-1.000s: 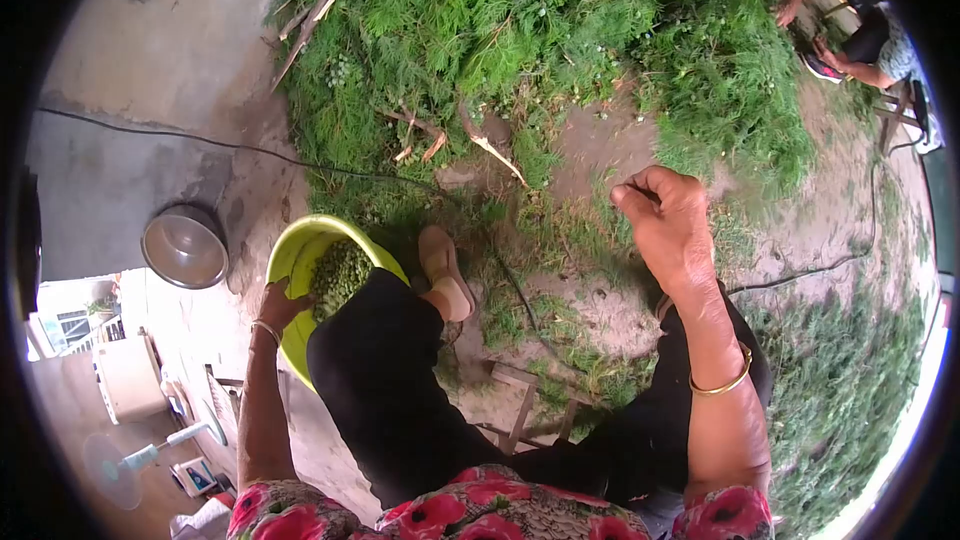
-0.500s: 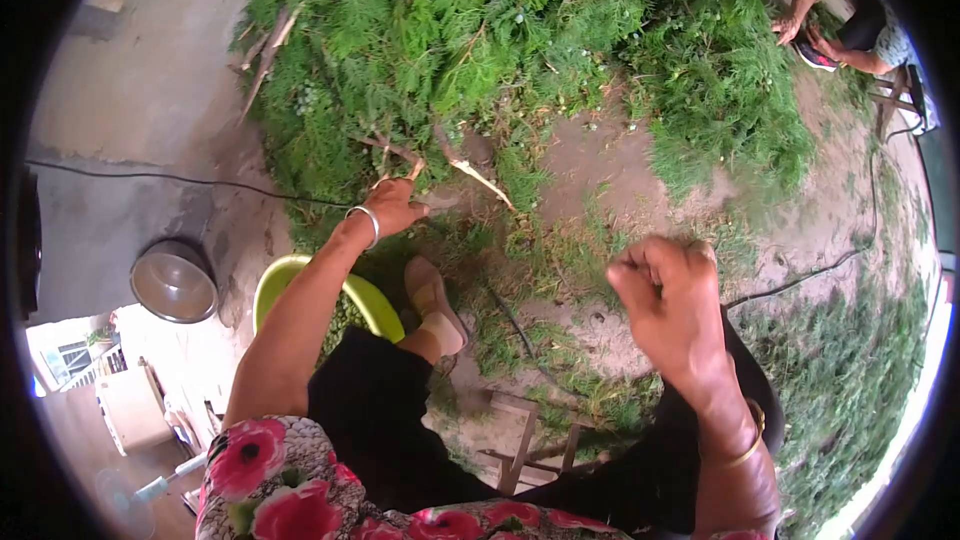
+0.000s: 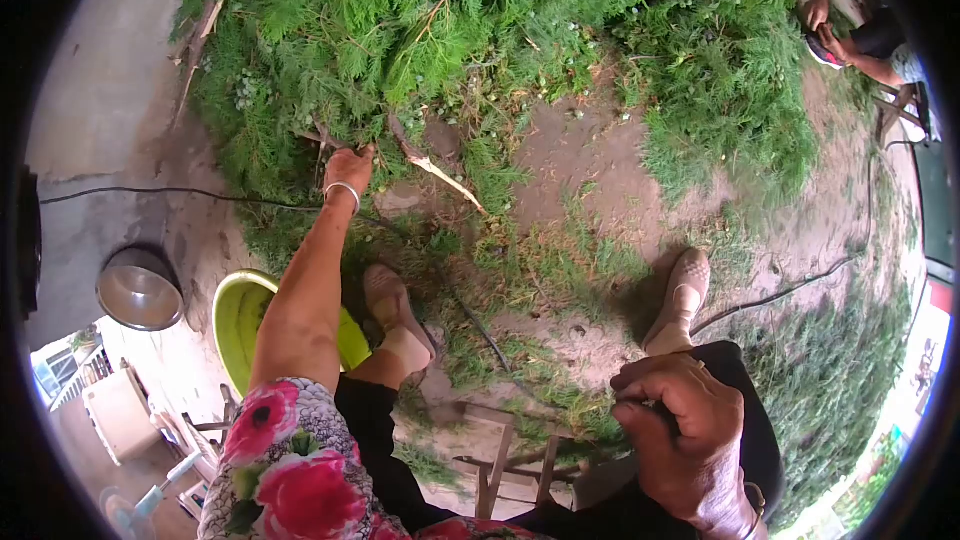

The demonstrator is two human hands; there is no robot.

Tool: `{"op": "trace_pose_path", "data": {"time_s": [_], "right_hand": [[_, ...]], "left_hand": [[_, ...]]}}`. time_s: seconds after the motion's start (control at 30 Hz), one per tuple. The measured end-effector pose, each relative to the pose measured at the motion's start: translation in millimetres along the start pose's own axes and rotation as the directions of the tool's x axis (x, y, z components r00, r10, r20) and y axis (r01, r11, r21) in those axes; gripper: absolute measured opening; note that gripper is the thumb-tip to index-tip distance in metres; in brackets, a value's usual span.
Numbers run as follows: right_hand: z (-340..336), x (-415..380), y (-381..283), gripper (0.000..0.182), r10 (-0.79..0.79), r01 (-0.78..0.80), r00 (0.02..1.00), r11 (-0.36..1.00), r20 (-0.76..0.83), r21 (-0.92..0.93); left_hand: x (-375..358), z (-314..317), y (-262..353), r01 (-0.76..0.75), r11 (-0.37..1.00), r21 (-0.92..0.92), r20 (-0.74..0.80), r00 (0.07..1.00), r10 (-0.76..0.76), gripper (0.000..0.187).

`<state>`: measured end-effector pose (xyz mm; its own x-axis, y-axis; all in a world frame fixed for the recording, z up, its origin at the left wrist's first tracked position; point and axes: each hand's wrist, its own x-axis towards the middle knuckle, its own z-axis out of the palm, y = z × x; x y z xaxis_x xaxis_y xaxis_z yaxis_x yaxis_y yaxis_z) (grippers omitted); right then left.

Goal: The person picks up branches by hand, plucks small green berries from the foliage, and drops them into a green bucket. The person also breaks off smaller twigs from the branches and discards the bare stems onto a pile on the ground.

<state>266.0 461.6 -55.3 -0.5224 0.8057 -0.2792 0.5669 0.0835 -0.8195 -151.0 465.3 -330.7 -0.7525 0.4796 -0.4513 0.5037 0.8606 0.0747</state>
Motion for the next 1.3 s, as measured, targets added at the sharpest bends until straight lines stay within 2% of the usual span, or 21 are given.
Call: {"op": "trace_pose_path", "data": {"time_s": [0.07,0.23,0.3,0.33,0.43,0.5,0.53,0.6,0.77,0.8,0.83,0.9,0.93,1.0,1.03,1.07,1.1,1.17,1.2,1.23,1.3], "right_hand": [[-1,-2,-5,0.010,-0.020,0.020,1.000,1.000,0.013,-0.004],[1,-14,-4,0.011,-0.125,0.126,0.992,0.991,0.010,-0.054],[2,-18,-1,0.011,-0.178,0.178,0.984,0.983,-0.008,-0.049],[1,-19,-1,0.011,-0.201,0.201,0.980,0.976,0.006,-0.088],[-1,-23,2,0.011,-0.239,0.237,0.971,0.967,-0.002,-0.096],[-4,-24,9,0.010,-0.219,0.222,0.975,0.970,0.037,-0.100],[-8,-24,8,0.012,-0.220,0.221,0.975,0.967,0.026,-0.129],[-11,-24,13,0.012,-0.219,0.215,0.976,0.968,-0.016,-0.127],[-18,-25,12,0.014,-0.138,0.127,0.986,0.984,-0.089,-0.123],[-16,-24,16,0.018,-0.136,0.122,0.987,0.983,-0.092,-0.138],[-13,-24,19,0.018,-0.128,0.115,0.988,0.983,-0.085,-0.140],[-4,-24,25,0.023,-0.143,0.137,0.989,0.974,-0.025,-0.181],[6,-23,37,0.030,-0.150,0.152,0.988,0.981,0.018,-0.122],[24,-27,49,0.033,-0.138,0.153,0.986,0.973,0.097,-0.170],[31,-33,51,0.035,-0.126,0.160,0.978,0.965,0.169,-0.206],[37,-39,49,0.045,-0.125,0.162,0.976,0.965,0.179,-0.206],[46,-44,51,0.045,-0.128,0.167,0.975,0.962,0.183,-0.217],[59,-55,49,0.052,-0.090,0.110,0.968,0.991,0.236,-0.074],[58,-63,40,0.057,0.059,-0.078,0.954,0.995,0.294,0.054],[62,-69,42,0.057,0.070,-0.084,0.955,0.996,0.287,0.038],[69,-82,53,0.054,0.291,-0.245,0.908,0.953,0.302,-0.181]], "left_hand": [[-5,-16,-5,0.010,1.000,0.022,-0.044,0.999,-0.009,0.045],[-44,-85,3,-0.079,0.992,0.096,-0.058,0.995,0.085,0.043],[-43,-100,2,-0.440,0.800,0.408,0.114,0.894,0.433,0.043],[-53,-109,10,-0.434,0.797,0.420,0.089,0.894,0.440,0.043],[-91,-119,34,-0.430,0.866,0.256,0.012,0.897,0.442,0.043],[-108,-113,40,-0.292,0.956,-0.015,-0.081,0.954,0.290,0.041],[-124,-113,45,-0.305,0.952,-0.008,-0.093,0.948,0.303,0.041],[-160,-106,47,-0.192,0.908,-0.373,-0.098,0.981,0.167,0.020],[-289,-79,47,-0.291,0.868,-0.402,-0.169,0.956,0.242,0.037],[-282,-36,29,-0.271,0.851,-0.450,-0.155,0.962,0.225,0.037],[-320,-50,37,-0.175,0.898,-0.404,-0.121,0.983,0.137,0.039],[-329,-8,9,-0.455,0.820,-0.348,-0.319,0.880,0.352,0.038],[-350,-19,12,-0.446,0.821,-0.357,-0.310,0.886,0.346,0.038],[-398,-55,27,-0.077,0.698,-0.712,-0.011,0.995,0.099,0.028],[-411,-49,20,-0.067,0.690,-0.720,-0.005,0.996,0.091,0.028],[-428,-38,10,-0.486,0.781,-0.392,-0.261,0.873,0.413,0.020],[-446,-29,2,-0.760,0.648,0.059,-0.348,0.593,0.727,0.017],[-487,-24,-4,-0.744,0.620,-0.250,-0.206,0.666,0.717,0.021],[-504,-27,-4,-0.747,0.611,-0.261,-0.212,0.662,0.719,0.021],[-520,-32,-3,-0.713,0.602,-0.359,-0.173,0.685,0.707,0.022],[-538,-32,-6,-0.676,0.567,-0.470,-0.130,0.689,0.713,0.022]]}}
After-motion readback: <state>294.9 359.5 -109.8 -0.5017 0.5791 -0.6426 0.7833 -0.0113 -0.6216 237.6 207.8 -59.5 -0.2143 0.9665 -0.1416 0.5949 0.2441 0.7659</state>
